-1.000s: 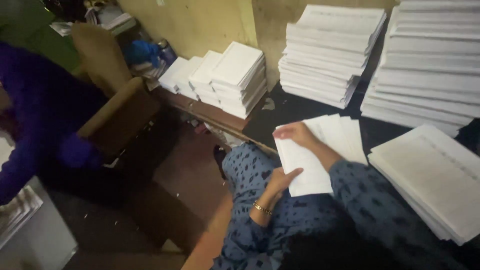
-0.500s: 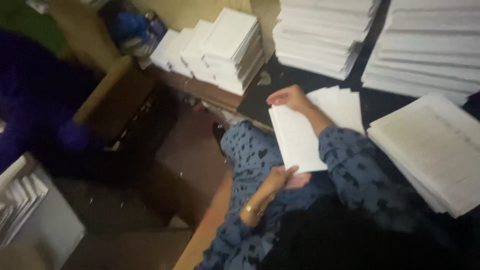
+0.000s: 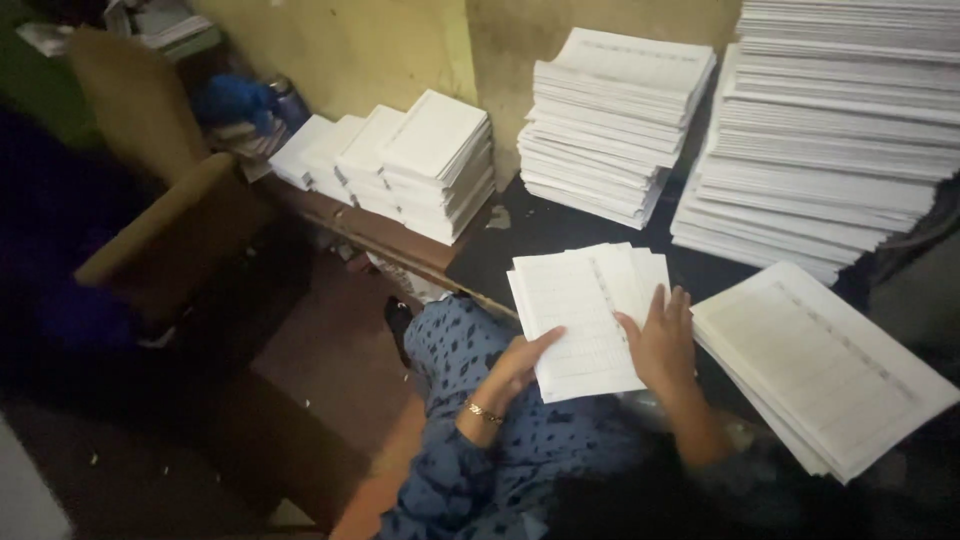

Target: Inspecting and flipping through stacks of printed paper forms

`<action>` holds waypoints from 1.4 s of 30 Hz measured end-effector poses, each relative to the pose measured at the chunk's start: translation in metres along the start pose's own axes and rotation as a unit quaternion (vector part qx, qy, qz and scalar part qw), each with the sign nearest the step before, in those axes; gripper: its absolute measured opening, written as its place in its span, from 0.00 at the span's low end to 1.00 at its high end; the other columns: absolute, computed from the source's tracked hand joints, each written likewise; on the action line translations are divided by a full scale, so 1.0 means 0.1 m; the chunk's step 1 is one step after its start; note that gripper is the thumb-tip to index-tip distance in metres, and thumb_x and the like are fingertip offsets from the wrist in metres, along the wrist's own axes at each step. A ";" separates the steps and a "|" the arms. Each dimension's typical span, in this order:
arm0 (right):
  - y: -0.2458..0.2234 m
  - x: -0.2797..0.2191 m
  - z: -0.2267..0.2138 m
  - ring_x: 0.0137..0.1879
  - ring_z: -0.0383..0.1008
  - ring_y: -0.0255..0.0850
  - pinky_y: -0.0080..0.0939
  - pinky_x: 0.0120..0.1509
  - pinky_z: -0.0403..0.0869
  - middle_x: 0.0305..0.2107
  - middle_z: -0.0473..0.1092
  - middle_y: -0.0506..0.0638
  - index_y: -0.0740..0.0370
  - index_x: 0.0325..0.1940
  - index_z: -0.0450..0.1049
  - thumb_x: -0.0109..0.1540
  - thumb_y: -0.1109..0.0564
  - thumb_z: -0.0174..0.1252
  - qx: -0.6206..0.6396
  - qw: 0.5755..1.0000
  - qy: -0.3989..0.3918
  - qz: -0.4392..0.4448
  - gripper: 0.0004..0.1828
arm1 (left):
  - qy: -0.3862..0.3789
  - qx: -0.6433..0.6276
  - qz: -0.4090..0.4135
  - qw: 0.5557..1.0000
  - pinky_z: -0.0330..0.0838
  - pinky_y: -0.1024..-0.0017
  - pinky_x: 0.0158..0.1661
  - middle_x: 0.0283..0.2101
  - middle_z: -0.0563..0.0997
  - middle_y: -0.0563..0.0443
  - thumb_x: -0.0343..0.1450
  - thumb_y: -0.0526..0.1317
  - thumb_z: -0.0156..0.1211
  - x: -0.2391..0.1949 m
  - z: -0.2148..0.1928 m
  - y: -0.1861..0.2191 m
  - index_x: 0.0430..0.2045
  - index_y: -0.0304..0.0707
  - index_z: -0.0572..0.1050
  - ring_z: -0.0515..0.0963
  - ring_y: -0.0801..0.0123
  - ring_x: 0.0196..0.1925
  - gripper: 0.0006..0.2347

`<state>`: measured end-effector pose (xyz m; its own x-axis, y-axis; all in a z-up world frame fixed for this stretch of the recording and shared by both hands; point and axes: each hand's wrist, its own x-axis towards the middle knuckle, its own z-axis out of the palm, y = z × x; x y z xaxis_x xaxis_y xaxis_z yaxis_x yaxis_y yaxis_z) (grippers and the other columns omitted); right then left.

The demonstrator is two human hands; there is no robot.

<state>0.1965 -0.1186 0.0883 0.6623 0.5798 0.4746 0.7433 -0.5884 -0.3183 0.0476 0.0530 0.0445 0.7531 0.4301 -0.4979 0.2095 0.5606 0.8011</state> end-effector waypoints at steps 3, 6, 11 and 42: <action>-0.04 -0.18 0.16 0.69 0.65 0.71 0.66 0.70 0.68 0.59 0.65 0.81 0.79 0.71 0.62 0.62 0.30 0.58 -0.020 0.999 0.044 0.008 0.52 | 0.069 0.087 0.042 0.993 0.82 0.51 0.42 0.47 0.79 0.18 0.65 0.52 0.78 -0.01 0.02 -0.01 0.52 0.11 0.71 0.84 0.41 0.46 0.36; -0.14 -0.29 0.20 0.69 0.65 0.72 0.64 0.73 0.67 0.59 0.65 0.82 0.77 0.71 0.62 0.61 0.26 0.55 -0.046 0.998 -0.034 -0.011 0.54 | 0.133 0.116 0.067 0.982 0.81 0.50 0.45 0.46 0.81 0.22 0.65 0.53 0.78 -0.05 -0.08 -0.18 0.53 0.17 0.74 0.81 0.40 0.52 0.33; -0.38 -0.61 0.06 0.69 0.64 0.73 0.62 0.73 0.66 0.58 0.65 0.81 0.76 0.73 0.60 0.57 0.34 0.62 -0.007 0.997 -0.033 -0.072 0.53 | 0.125 0.023 0.020 0.992 0.71 0.43 0.59 0.58 0.73 0.16 0.62 0.47 0.79 -1.05 0.17 0.33 0.63 0.15 0.65 0.74 0.30 0.61 0.40; 0.19 0.57 0.26 0.65 0.68 0.56 0.57 0.67 0.70 0.60 0.66 0.70 0.69 0.77 0.53 0.51 0.65 0.75 0.532 0.845 0.049 0.037 0.55 | 0.112 0.180 0.355 0.911 0.75 0.59 0.39 0.33 0.80 0.39 0.43 0.41 0.88 0.16 -0.21 1.09 0.39 0.28 0.76 0.78 0.53 0.37 0.33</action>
<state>0.2506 -0.0821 0.0876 0.7385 0.4839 0.4695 0.3989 0.2477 -0.8829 0.0693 0.1356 0.1174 0.6417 0.7490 0.1651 -0.0591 -0.1663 0.9843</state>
